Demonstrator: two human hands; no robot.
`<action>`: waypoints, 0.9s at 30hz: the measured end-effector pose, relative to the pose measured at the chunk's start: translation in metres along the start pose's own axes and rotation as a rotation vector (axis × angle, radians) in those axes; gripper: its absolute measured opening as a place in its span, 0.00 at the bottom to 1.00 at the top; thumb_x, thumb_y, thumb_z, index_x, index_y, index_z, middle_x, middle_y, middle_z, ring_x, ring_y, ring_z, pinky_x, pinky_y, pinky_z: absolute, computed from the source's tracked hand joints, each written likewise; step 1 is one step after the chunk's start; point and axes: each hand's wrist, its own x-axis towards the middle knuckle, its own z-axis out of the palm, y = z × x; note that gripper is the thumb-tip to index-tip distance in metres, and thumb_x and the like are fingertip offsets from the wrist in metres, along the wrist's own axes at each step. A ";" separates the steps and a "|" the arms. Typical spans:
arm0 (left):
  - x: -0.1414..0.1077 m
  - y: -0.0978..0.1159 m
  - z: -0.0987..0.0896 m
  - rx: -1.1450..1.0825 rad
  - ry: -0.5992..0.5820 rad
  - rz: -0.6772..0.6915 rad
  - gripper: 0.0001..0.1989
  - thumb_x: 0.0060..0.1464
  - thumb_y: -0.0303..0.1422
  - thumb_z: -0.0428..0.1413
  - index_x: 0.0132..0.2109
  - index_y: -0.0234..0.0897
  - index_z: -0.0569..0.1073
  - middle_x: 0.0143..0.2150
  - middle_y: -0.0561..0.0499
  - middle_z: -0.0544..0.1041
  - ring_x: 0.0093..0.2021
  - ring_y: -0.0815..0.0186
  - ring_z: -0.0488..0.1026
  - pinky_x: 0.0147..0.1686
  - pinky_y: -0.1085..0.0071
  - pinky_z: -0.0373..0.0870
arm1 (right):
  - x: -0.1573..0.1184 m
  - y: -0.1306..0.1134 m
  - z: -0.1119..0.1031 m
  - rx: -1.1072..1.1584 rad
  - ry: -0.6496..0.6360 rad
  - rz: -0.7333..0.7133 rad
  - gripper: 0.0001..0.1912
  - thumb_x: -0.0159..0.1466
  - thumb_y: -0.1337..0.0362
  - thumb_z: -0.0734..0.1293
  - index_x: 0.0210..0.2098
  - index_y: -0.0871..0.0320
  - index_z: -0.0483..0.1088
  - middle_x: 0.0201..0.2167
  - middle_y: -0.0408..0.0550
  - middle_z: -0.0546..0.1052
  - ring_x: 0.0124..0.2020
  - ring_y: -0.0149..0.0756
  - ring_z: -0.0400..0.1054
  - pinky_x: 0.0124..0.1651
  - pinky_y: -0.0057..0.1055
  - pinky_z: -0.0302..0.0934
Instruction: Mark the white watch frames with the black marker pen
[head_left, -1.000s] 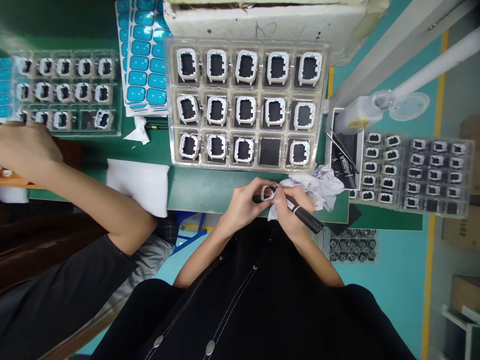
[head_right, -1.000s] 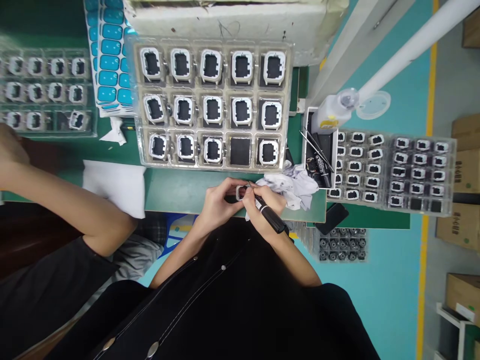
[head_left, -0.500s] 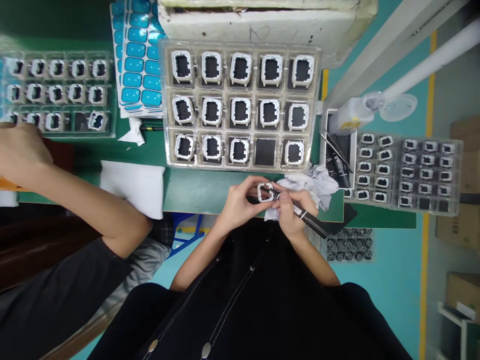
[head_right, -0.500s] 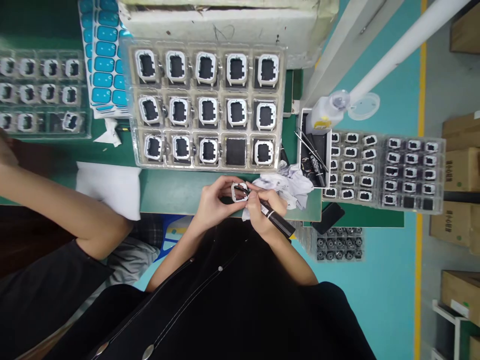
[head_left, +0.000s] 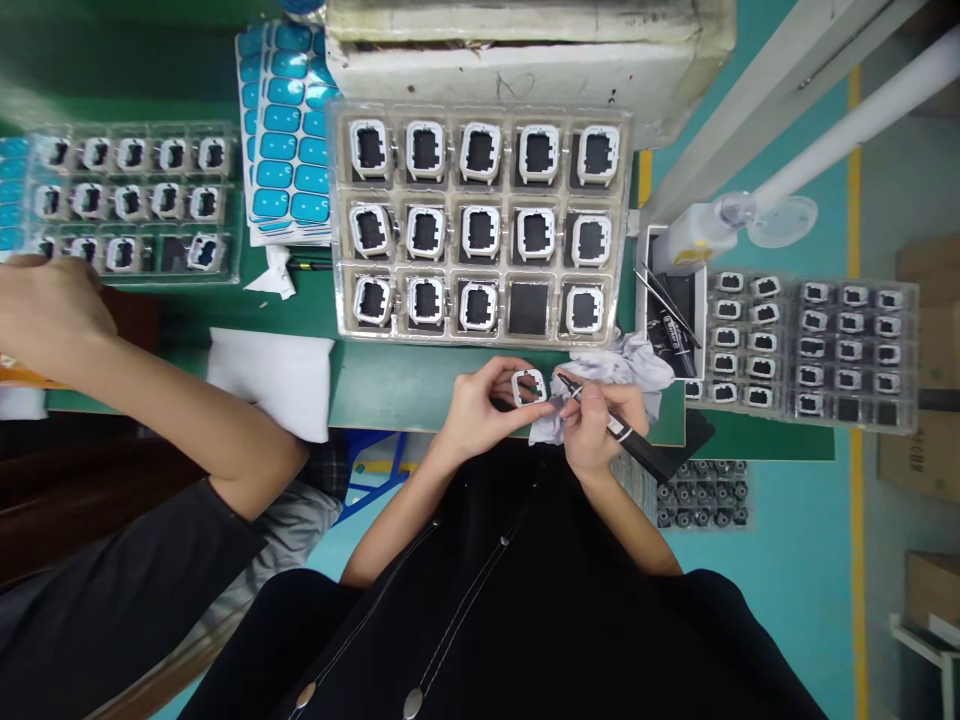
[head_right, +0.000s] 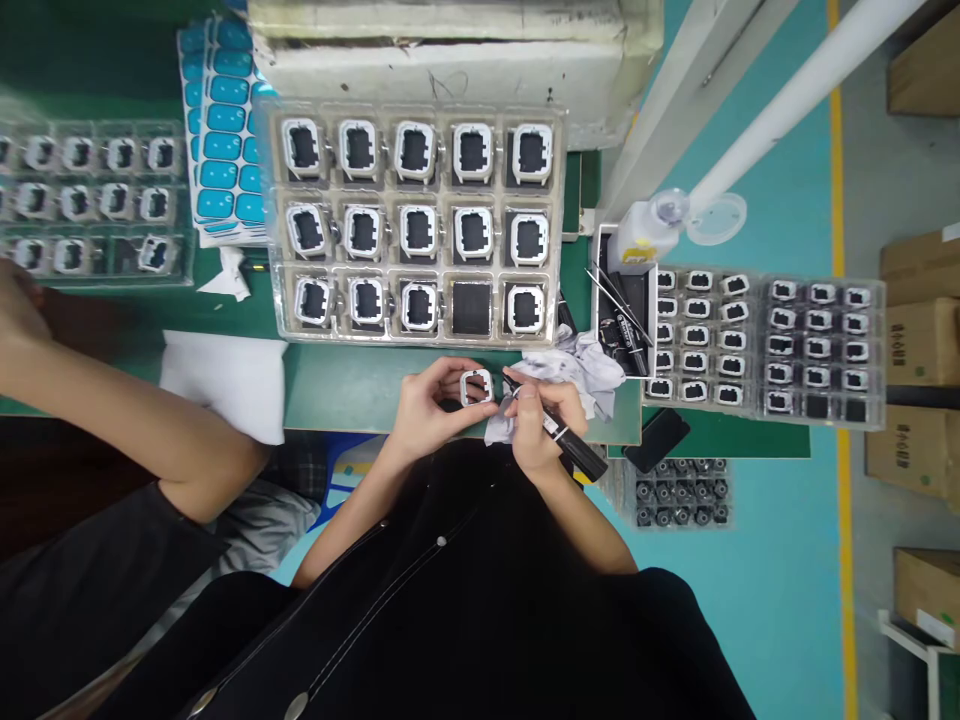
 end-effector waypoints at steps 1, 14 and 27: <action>0.000 0.000 0.000 0.003 0.006 -0.004 0.29 0.55 0.48 0.81 0.55 0.39 0.82 0.43 0.48 0.92 0.40 0.60 0.91 0.43 0.67 0.91 | 0.000 0.000 0.001 0.013 0.025 0.006 0.17 0.78 0.47 0.71 0.37 0.47 0.69 0.18 0.36 0.77 0.25 0.45 0.84 0.33 0.41 0.81; -0.007 0.002 -0.006 0.080 -0.022 0.159 0.30 0.60 0.56 0.77 0.56 0.40 0.81 0.42 0.48 0.90 0.37 0.61 0.88 0.42 0.66 0.87 | 0.003 -0.007 0.004 0.088 0.075 0.036 0.17 0.76 0.49 0.73 0.35 0.49 0.69 0.18 0.33 0.76 0.18 0.37 0.75 0.29 0.34 0.75; 0.078 0.089 -0.044 1.072 -0.004 0.655 0.23 0.73 0.47 0.67 0.67 0.42 0.79 0.60 0.37 0.75 0.59 0.43 0.72 0.60 0.47 0.77 | 0.007 -0.004 0.006 0.136 0.037 0.039 0.19 0.75 0.48 0.73 0.32 0.50 0.70 0.17 0.35 0.75 0.23 0.41 0.82 0.32 0.36 0.79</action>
